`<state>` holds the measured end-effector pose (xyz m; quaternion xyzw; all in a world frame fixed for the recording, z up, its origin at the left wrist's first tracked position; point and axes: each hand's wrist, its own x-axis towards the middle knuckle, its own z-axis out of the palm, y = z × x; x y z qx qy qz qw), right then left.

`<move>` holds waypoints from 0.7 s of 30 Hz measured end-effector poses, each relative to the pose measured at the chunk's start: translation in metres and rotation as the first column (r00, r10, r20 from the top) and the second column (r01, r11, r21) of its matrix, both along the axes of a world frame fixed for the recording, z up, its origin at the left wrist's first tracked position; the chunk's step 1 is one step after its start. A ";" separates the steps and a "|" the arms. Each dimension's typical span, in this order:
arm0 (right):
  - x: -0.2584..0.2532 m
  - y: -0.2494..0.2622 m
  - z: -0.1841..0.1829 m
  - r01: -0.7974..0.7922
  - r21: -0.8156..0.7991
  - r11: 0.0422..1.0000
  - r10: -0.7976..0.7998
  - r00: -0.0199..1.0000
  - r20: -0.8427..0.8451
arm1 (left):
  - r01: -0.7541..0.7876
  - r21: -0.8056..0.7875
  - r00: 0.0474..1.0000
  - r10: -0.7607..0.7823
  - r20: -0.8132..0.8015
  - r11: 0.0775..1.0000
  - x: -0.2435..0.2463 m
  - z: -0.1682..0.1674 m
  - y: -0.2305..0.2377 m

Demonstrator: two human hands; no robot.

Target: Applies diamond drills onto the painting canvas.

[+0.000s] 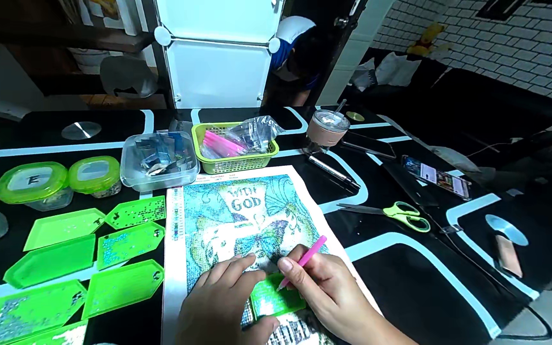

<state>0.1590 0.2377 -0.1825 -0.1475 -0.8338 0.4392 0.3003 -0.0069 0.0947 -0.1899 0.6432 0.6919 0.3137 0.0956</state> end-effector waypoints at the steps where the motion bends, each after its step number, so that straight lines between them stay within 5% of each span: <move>1: 0.000 0.000 -0.001 -0.006 0.017 1.000 0.006 1.000 0.001 | -0.002 0.003 1.000 0.002 -0.002 1.000 0.000 0.000 0.000; 17: 0.005 0.001 -0.006 -0.013 0.090 0.996 0.015 1.000 -0.019 | -0.010 0.002 0.999 0.010 -0.035 1.000 0.001 -0.001 0.001; 21: 0.008 0.004 0.003 0.035 -0.114 0.993 -0.043 0.997 -0.067 | 0.001 -0.008 1.000 -0.001 -0.019 1.000 0.001 0.000 0.001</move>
